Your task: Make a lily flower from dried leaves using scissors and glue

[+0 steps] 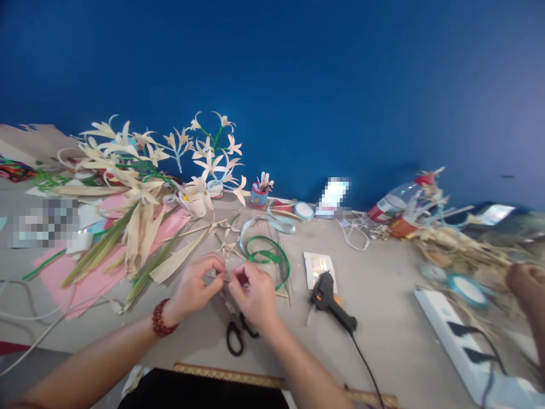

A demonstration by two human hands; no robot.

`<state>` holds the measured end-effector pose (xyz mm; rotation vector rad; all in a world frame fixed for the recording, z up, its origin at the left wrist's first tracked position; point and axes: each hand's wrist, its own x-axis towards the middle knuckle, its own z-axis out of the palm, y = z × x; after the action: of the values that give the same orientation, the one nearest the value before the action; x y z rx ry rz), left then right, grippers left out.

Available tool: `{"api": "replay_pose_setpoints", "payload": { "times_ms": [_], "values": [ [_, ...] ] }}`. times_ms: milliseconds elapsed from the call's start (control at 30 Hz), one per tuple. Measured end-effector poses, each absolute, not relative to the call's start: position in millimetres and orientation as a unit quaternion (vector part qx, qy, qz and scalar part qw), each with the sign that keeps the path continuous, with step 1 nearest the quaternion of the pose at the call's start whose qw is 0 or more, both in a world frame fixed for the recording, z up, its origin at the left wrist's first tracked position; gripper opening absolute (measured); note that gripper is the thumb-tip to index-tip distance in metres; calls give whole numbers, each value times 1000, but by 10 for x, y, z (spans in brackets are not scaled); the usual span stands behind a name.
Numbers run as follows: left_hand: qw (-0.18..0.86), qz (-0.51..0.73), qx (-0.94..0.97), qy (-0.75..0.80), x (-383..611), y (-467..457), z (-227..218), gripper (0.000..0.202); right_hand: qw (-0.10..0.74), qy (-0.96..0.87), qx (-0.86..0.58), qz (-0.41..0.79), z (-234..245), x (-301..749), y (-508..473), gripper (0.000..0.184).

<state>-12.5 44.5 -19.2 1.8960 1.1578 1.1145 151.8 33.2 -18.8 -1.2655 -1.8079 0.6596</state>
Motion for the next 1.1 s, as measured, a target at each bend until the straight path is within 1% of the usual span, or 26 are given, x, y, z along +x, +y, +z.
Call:
{"api": "replay_pose_setpoints", "payload": {
  "times_ms": [167, 233, 333, 400, 467, 600, 733, 933, 1033, 1100],
  "values": [
    [276, 454, 699, 479, -223, 513, -225, 9, 459, -696, -502, 228, -175, 1550, 334, 11],
    [289, 464, 690, 475, -242, 519, -202, 8, 473, -687, -505, 223, -147, 1564, 338, 12],
    [349, 444, 708, 425, -202, 485, -141, 17, 469, -691, -496, 238, -121, 1559, 340, 11],
    [358, 428, 720, 413, -152, 455, -113, 15, 464, -696, -487, 251, -123, 1541, 336, 11],
    [356, 416, 723, 421, -113, 437, -106, 8, 460, -698, -486, 256, -134, 1520, 328, 11],
    [360, 408, 715, 438, -96, 428, -126, 12, 451, -703, -494, 239, -155, 1492, 309, 12],
    [343, 407, 719, 447, -102, 416, -145, 13, 452, -719, -485, 207, -172, 1484, 296, 13],
    [314, 408, 714, 475, -150, 452, -206, 12, 469, -719, -480, 181, -207, 1499, 292, 11],
    [324, 418, 684, 502, -200, 483, -211, 14, 496, -702, -484, 167, -210, 1519, 298, 11],
    [339, 429, 681, 487, -211, 483, -187, 12, 503, -692, -489, 169, -202, 1526, 302, 11]
  ]
}}
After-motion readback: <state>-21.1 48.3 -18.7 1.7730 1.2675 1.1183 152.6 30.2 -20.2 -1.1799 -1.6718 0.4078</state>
